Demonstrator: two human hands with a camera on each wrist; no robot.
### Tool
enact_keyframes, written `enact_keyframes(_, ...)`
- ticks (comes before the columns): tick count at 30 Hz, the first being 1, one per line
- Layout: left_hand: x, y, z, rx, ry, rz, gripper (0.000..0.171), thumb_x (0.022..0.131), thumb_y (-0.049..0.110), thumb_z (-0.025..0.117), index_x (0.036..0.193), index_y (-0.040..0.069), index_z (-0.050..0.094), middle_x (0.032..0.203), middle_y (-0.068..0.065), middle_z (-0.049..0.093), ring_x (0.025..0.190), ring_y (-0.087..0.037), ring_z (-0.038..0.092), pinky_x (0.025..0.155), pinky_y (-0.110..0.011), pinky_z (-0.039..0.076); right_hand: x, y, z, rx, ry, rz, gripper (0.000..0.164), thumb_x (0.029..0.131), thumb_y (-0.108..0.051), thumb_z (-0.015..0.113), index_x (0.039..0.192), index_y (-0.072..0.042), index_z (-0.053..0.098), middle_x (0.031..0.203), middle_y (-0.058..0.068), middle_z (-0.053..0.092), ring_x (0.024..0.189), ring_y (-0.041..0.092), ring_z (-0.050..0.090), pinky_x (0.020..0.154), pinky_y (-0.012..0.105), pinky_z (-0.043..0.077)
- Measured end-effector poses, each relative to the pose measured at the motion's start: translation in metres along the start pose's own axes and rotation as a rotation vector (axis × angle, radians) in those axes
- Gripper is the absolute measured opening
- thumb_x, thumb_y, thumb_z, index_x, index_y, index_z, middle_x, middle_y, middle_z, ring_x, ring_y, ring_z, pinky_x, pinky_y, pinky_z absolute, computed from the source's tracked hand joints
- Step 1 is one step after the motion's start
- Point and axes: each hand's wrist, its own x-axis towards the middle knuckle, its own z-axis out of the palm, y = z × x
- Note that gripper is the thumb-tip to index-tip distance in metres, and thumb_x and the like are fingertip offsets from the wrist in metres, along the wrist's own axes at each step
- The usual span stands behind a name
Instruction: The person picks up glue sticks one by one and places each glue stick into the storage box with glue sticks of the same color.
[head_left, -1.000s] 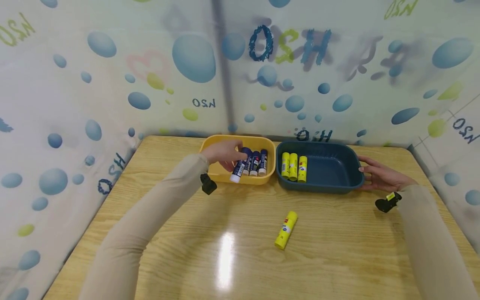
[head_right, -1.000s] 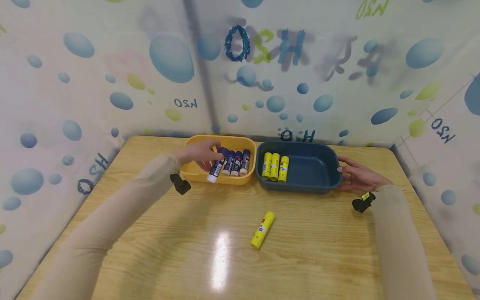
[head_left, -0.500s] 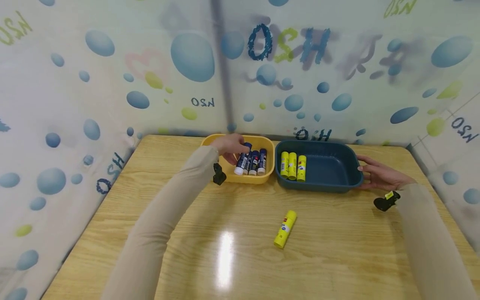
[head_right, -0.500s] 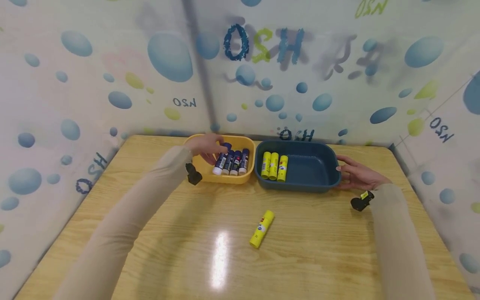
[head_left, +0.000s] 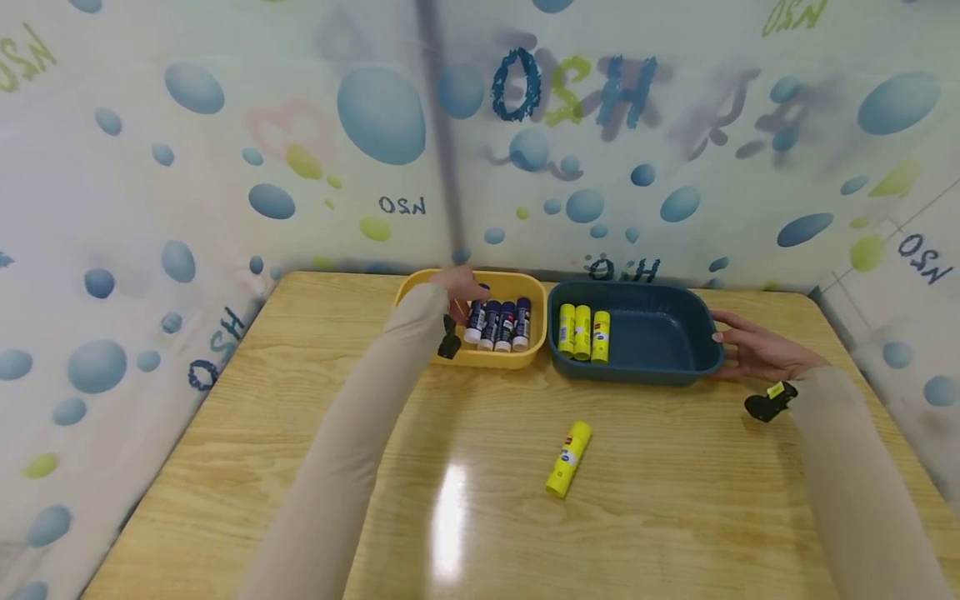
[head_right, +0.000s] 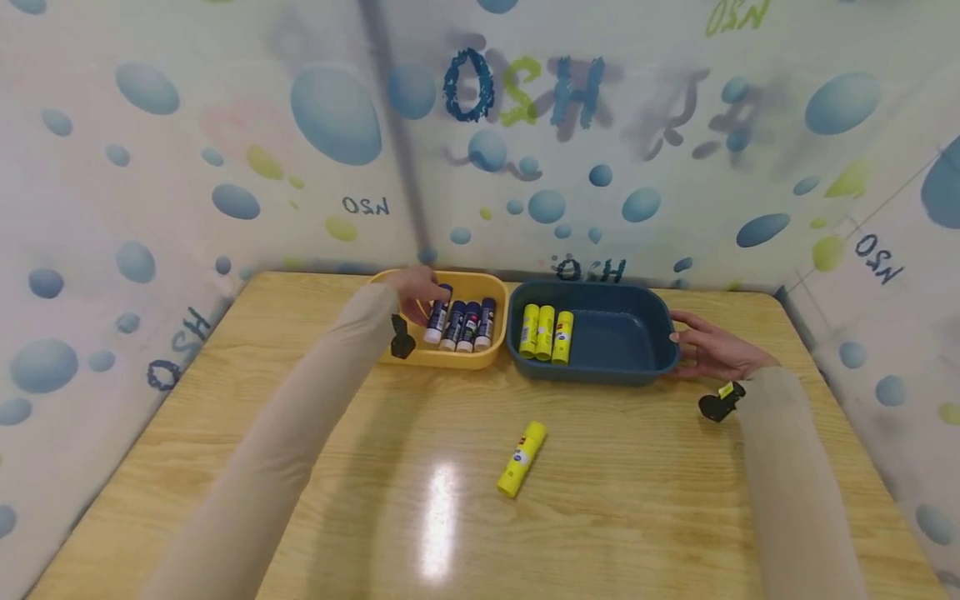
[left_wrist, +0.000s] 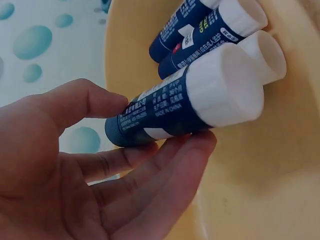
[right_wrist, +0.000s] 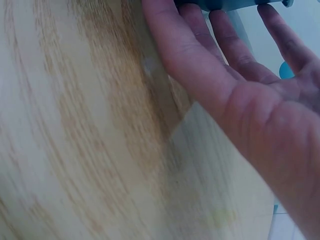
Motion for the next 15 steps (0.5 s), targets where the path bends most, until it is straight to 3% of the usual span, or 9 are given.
enact_keyframes(6,0.028,-0.002,0.003,0.151,0.010,-0.057,0.039,0.096,0.034,0.057,0.118,0.003,0.064,0.096,-0.012,0.070,0.083,-0.020,0.067,0.071,-0.028,0.055,0.001,0.001,0.000,0.000,0.018,0.001,0.044,0.106,-0.006,0.028,0.134,-0.033,0.048,0.126,-0.002,0.054,0.113,0.022,0.058,0.092,0.051,0.048)
enact_keyframes(11,0.041,-0.004,0.007,0.138,-0.014,-0.140,0.037,0.097,0.031,0.058,0.123,0.006,0.064,0.109,-0.012,0.066,0.095,-0.022,0.063,0.082,-0.034,0.054,0.002,0.001,0.000,-0.016,0.039,0.007,0.042,0.106,-0.006,0.028,0.134,-0.032,0.046,0.126,-0.003,0.054,0.112,0.021,0.058,0.091,0.051,0.048)
enact_keyframes(15,0.045,-0.005,0.008,0.127,-0.019,-0.159,0.036,0.097,0.029,0.059,0.125,0.007,0.063,0.117,-0.011,0.063,0.101,-0.024,0.061,0.086,-0.035,0.052,0.000,0.001,-0.001,-0.003,0.035,0.004,0.044,0.106,-0.005,0.028,0.133,-0.032,0.048,0.126,-0.002,0.054,0.112,0.022,0.058,0.091,0.052,0.048)
